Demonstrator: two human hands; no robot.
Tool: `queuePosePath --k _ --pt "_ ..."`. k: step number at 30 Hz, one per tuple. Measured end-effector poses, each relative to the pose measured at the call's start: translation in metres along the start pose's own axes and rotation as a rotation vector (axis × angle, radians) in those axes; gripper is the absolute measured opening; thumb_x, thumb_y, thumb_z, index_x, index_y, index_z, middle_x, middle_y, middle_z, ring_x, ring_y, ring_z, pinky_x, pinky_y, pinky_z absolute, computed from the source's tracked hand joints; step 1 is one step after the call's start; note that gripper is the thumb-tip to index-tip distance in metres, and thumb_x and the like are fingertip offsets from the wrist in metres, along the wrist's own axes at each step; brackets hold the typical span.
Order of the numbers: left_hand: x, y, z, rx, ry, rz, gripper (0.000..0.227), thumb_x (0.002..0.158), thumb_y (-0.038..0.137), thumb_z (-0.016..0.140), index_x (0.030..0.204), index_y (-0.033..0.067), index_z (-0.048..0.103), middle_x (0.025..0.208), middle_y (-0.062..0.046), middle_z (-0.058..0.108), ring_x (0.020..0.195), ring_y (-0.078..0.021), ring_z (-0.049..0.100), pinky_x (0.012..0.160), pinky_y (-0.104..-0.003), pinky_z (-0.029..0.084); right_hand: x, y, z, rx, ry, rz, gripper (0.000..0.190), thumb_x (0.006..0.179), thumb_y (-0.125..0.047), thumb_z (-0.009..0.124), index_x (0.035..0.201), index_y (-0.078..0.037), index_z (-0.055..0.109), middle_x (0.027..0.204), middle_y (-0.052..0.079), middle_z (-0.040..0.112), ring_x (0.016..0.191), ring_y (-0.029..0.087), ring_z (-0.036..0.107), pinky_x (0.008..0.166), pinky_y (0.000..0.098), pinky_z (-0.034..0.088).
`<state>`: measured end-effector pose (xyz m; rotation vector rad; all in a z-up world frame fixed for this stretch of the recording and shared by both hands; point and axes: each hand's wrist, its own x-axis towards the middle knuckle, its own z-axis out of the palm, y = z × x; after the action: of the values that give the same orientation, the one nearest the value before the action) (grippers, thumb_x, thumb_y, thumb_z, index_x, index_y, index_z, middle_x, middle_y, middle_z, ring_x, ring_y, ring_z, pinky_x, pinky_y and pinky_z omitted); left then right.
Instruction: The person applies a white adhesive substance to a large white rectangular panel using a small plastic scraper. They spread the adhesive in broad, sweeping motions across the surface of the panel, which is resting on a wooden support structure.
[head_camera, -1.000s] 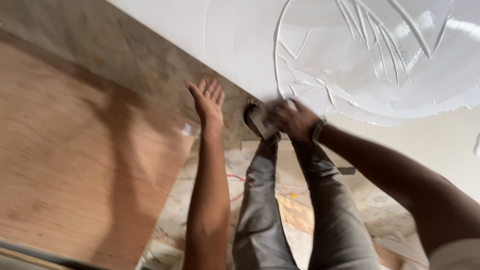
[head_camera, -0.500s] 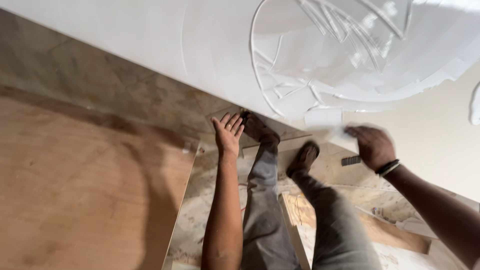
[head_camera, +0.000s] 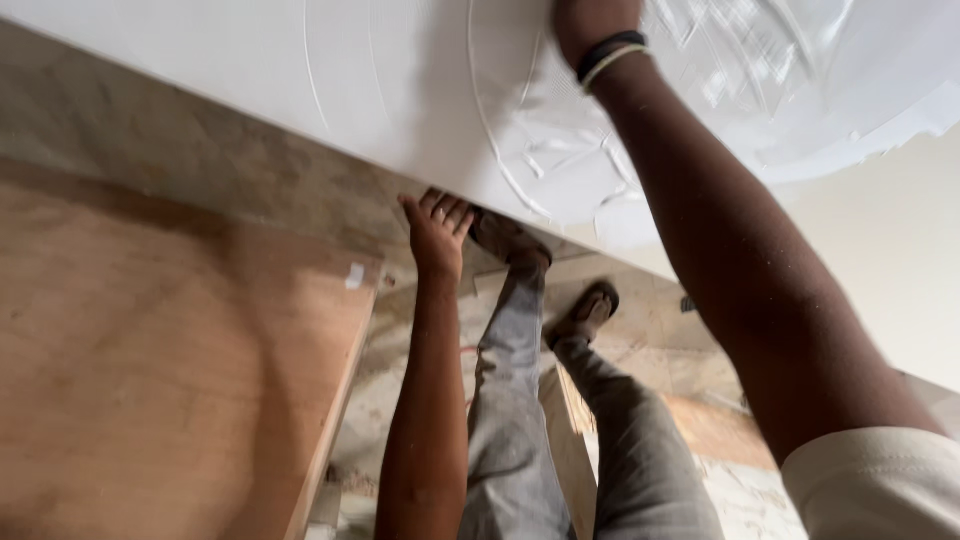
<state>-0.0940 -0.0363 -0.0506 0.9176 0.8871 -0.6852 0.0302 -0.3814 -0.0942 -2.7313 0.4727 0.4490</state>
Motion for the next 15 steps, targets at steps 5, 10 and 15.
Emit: queuePosePath --k 5,10,15 --pt "-0.018 -0.007 -0.004 0.047 0.055 -0.029 0.091 0.095 0.075 0.031 0.148 0.0022 0.046 0.145 -0.022 0.056 0.135 -0.0367 0.053 0.115 -0.051 0.039 -0.160 -0.064 -0.024 -0.123 -0.197 -0.590 0.051 0.103 -0.021 0.048 0.153 -0.031 0.045 0.157 0.008 0.044 0.142 0.030 0.042 0.116 0.0635 0.031" --pt "-0.046 -0.016 -0.015 0.105 0.068 -0.041 0.090 0.097 0.073 0.026 0.149 0.0015 0.044 0.144 -0.021 0.058 0.135 -0.0342 0.055 0.113 -0.047 0.042 -0.323 -0.005 -0.074 -0.307 -0.466 -0.878 0.070 0.087 -0.029 0.066 0.151 -0.035 0.038 0.157 0.001 0.043 0.143 0.024 0.041 0.118 0.0510 0.032" --pt "-0.062 -0.047 -0.023 0.192 0.062 -0.016 0.087 0.099 0.070 0.024 0.150 0.0018 0.043 0.147 -0.021 0.057 0.137 -0.0332 0.055 0.115 -0.046 0.042 -0.356 0.077 -0.088 0.047 -0.125 -0.403 0.056 0.091 -0.021 0.065 0.146 -0.029 0.053 0.150 -0.001 0.054 0.136 0.026 0.050 0.116 0.0488 0.037"
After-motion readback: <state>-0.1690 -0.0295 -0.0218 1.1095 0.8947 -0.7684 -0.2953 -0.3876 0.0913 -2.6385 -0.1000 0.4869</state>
